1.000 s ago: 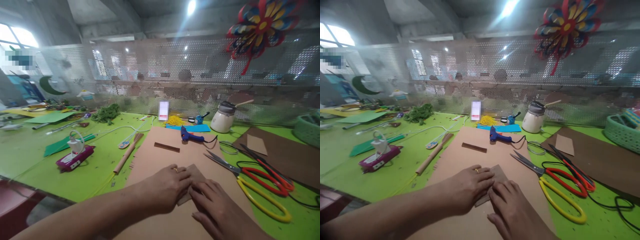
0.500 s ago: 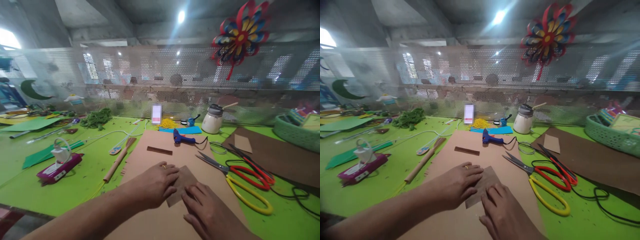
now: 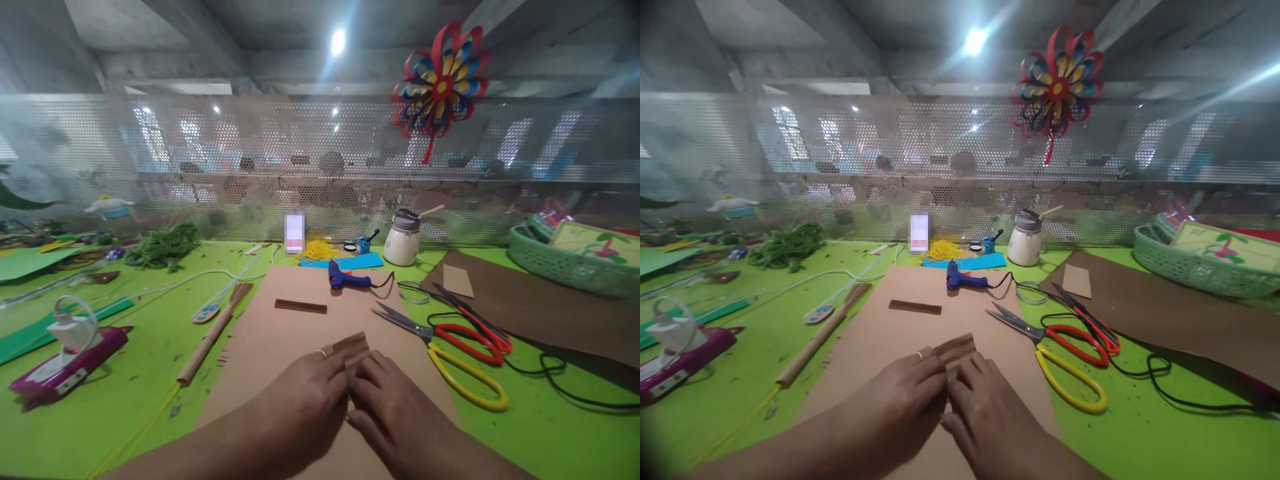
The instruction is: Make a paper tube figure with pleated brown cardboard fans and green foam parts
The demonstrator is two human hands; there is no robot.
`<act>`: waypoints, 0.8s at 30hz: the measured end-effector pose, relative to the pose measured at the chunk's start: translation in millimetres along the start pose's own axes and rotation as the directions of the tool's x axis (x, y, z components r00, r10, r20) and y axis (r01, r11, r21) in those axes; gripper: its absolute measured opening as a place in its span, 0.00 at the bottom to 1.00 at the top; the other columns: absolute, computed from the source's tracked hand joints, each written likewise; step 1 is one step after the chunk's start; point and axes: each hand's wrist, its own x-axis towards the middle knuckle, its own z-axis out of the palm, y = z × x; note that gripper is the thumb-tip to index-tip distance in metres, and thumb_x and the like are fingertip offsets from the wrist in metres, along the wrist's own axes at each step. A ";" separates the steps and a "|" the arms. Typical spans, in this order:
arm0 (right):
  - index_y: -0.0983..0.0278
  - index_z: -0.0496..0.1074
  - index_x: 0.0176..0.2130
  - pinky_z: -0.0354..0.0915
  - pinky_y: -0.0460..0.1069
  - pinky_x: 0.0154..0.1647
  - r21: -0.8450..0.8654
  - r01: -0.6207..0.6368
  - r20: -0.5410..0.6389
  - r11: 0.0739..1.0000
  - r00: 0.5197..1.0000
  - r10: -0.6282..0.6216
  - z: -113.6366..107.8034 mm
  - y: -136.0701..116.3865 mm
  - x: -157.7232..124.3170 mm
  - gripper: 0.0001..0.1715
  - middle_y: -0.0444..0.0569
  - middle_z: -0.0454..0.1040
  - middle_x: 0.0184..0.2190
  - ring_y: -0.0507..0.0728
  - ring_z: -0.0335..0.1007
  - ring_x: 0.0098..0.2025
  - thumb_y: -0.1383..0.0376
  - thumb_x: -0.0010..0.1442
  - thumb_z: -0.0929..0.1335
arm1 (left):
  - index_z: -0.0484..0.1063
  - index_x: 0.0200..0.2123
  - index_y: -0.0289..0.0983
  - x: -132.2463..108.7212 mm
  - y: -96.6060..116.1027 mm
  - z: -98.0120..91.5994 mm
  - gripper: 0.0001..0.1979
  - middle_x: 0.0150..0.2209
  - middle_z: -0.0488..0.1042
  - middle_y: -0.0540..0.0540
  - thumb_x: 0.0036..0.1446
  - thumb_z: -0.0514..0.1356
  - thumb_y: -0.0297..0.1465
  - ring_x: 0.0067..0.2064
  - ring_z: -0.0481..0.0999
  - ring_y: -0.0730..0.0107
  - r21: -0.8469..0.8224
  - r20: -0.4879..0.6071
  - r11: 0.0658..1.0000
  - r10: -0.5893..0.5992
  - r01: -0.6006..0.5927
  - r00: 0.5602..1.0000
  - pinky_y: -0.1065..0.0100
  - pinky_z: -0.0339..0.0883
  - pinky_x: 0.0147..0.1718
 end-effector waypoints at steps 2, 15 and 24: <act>0.62 0.70 0.42 0.63 0.57 0.47 0.022 -0.003 0.007 1.000 1.000 0.003 0.6 2.0 0.8 0.07 0.51 0.70 0.42 0.61 0.62 0.45 0.67 0.62 0.65 | 0.68 0.41 0.36 -4.1 -1.5 4.0 0.10 0.41 0.72 0.41 0.59 0.51 0.24 0.45 0.71 0.60 -0.003 0.013 1.000 -0.007 0.007 1.000 0.57 0.66 0.46; 0.64 0.72 0.36 0.62 0.55 0.52 0.038 0.039 0.012 0.999 0.999 -0.039 -3.5 21.9 10.7 0.07 0.49 0.71 0.41 0.57 0.63 0.46 0.70 0.64 0.64 | 0.64 0.52 0.39 -9.8 -2.1 -11.8 0.19 0.52 0.70 0.39 0.58 0.51 0.23 0.54 0.68 0.57 -0.052 0.033 0.998 0.026 -0.024 0.999 0.54 0.62 0.55; 0.64 0.73 0.42 0.64 0.56 0.48 0.002 0.057 -0.022 0.998 0.998 -0.057 3.7 45.2 33.5 0.08 0.53 0.72 0.43 0.60 0.64 0.47 0.69 0.61 0.67 | 0.66 0.50 0.39 -8.4 -0.2 -14.5 0.17 0.49 0.71 0.38 0.59 0.52 0.23 0.54 0.68 0.56 -0.037 -0.006 0.998 0.040 -0.040 0.999 0.54 0.65 0.52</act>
